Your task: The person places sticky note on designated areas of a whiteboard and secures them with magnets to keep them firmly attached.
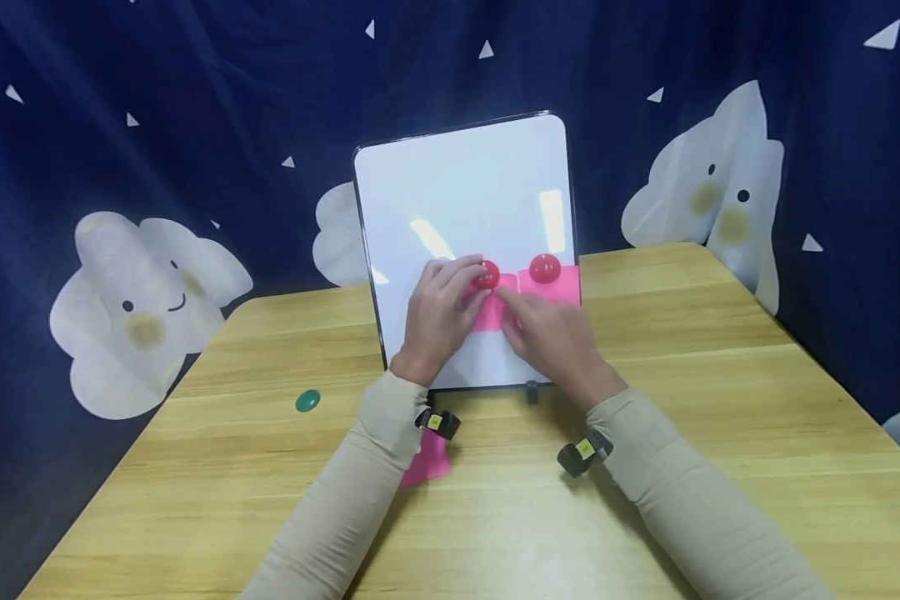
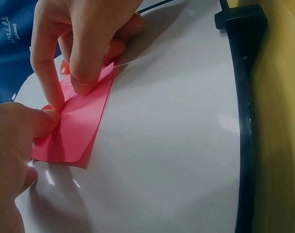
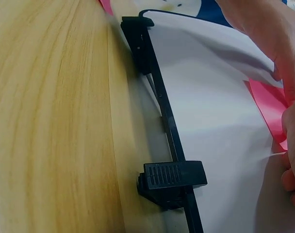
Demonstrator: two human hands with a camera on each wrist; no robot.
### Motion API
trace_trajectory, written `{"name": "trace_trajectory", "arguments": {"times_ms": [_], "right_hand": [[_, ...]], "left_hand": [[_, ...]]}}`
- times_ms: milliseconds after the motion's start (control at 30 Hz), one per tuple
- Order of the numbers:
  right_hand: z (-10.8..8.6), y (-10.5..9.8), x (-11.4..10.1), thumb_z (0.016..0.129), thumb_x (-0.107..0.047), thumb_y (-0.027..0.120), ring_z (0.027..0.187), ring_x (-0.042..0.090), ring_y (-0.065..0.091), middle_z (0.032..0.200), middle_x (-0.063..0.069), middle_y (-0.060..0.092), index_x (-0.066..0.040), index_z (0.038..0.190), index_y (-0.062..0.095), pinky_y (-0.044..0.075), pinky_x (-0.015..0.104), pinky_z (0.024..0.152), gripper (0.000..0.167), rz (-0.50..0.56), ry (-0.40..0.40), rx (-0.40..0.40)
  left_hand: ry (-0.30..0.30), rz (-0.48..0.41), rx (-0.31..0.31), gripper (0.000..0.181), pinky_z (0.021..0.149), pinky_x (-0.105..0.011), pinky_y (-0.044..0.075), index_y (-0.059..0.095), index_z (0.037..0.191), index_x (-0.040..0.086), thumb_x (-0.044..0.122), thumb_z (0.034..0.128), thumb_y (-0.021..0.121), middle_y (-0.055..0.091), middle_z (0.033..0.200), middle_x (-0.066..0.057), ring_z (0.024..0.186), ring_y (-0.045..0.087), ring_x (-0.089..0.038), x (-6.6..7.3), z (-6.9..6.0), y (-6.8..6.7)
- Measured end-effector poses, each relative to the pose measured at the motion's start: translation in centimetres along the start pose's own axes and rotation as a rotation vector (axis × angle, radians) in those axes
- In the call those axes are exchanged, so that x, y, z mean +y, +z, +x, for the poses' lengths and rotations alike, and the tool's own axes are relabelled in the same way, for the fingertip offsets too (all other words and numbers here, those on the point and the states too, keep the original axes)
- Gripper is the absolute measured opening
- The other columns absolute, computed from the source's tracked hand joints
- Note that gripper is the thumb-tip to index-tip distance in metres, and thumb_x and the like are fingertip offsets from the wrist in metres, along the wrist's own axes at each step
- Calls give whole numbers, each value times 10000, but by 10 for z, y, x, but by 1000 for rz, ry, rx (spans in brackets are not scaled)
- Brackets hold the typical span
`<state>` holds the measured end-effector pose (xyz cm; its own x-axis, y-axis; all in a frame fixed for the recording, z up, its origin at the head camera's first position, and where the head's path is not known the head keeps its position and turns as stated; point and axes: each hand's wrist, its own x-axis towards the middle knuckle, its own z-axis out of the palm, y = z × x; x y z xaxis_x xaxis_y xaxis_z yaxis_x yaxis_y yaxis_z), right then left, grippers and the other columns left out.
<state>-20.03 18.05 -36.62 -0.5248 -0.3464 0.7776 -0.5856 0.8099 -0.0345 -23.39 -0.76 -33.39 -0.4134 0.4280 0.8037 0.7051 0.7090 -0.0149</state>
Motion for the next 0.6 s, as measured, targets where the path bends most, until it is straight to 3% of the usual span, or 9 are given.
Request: {"name": "trace_trajectory", "arguments": {"times_ms": [600], "right_hand": [[-1,1,1,851,-166,759,433,156,405,643,61,597,-90,1276,659,304,283,415,443,-5,5,-20]], "left_hand": [[-5,-6,-8,402,917,-206,488,711,1209,115,264,851,818,648,1310,-25,1095,582,-182,0,0,2]]}}
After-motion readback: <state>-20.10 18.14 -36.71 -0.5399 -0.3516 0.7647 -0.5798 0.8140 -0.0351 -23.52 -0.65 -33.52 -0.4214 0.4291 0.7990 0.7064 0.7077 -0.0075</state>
